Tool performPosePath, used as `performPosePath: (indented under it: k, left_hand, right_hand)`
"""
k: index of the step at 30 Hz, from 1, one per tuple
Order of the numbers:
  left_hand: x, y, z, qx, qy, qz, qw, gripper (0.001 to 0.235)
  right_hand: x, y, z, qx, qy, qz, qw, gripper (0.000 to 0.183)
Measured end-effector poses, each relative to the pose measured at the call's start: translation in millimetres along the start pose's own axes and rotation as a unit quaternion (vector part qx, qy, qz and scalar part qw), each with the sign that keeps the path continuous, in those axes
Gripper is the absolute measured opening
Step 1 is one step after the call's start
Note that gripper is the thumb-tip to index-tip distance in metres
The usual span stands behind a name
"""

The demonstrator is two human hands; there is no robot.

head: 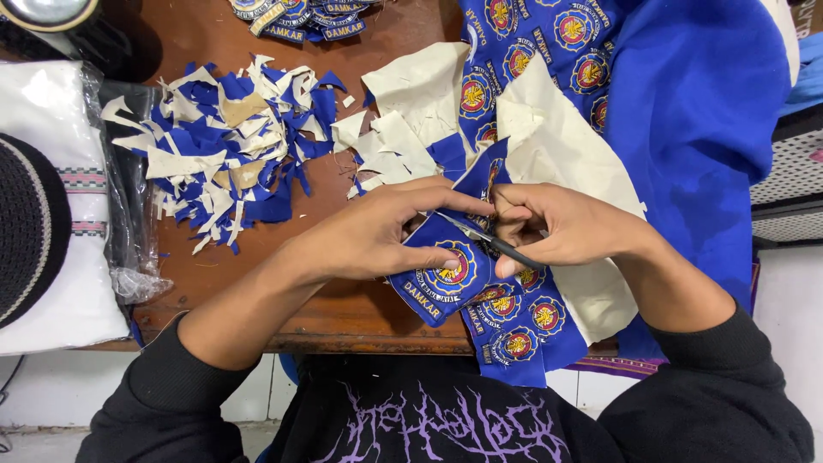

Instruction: Cutting out embroidered patches from a fabric sheet using scissors

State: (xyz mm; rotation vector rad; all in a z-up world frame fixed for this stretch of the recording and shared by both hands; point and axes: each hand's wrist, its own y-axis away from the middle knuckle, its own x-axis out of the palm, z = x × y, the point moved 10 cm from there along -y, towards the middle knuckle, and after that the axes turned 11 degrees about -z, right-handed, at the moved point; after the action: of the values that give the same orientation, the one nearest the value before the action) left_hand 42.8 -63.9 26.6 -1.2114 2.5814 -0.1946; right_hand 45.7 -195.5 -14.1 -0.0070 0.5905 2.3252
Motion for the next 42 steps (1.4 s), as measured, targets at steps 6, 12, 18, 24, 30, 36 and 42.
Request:
performPosePath:
  k: [6, 12, 18, 24, 30, 36, 42]
  left_hand:
    - [2.2, 0.2, 0.5, -0.005, -0.003, 0.004, 1.0, 0.051]
    - [0.8, 0.7, 2.2, -0.037, -0.012, 0.018, 0.999, 0.057]
    - [-48.9, 0.3, 5.0, -0.024, -0.017, -0.097, 0.995, 0.05]
    - [-74.1, 1.8, 30.9, -0.001, -0.237, -0.151, 0.96, 0.041]
    - [-82.5, 9.8, 51.8, 0.049, -0.488, -0.188, 0.851, 0.043]
    - [-30.2, -13.4, -14.7, 0.096, -0.175, -0.191, 0.961, 0.031]
    - [-1.5, -27.7, 22.5, 0.007, 0.071, -0.194, 0.978, 0.057]
  right_hand:
    - [-1.3, -2.9, -8.5, 0.006, 0.078, -0.003, 0.997, 0.067]
    - [-3.2, 3.5, -1.0, 0.009, 0.049, -0.002, 0.999, 0.061]
    - [-19.1, 19.7, -4.3, 0.004, 0.069, -0.012, 0.998, 0.042]
    - [-42.3, 19.1, -8.0, -0.024, 0.02, -0.117, 0.993, 0.023]
    - [-89.2, 33.2, -7.6, -0.121, 0.21, -0.318, 0.916, 0.032]
    - [-80.8, 30.7, 16.6, -0.164, 0.316, -0.406, 0.842, 0.023]
    - [-20.4, 2.5, 64.8, -0.277, 0.277, -0.291, 0.873, 0.019]
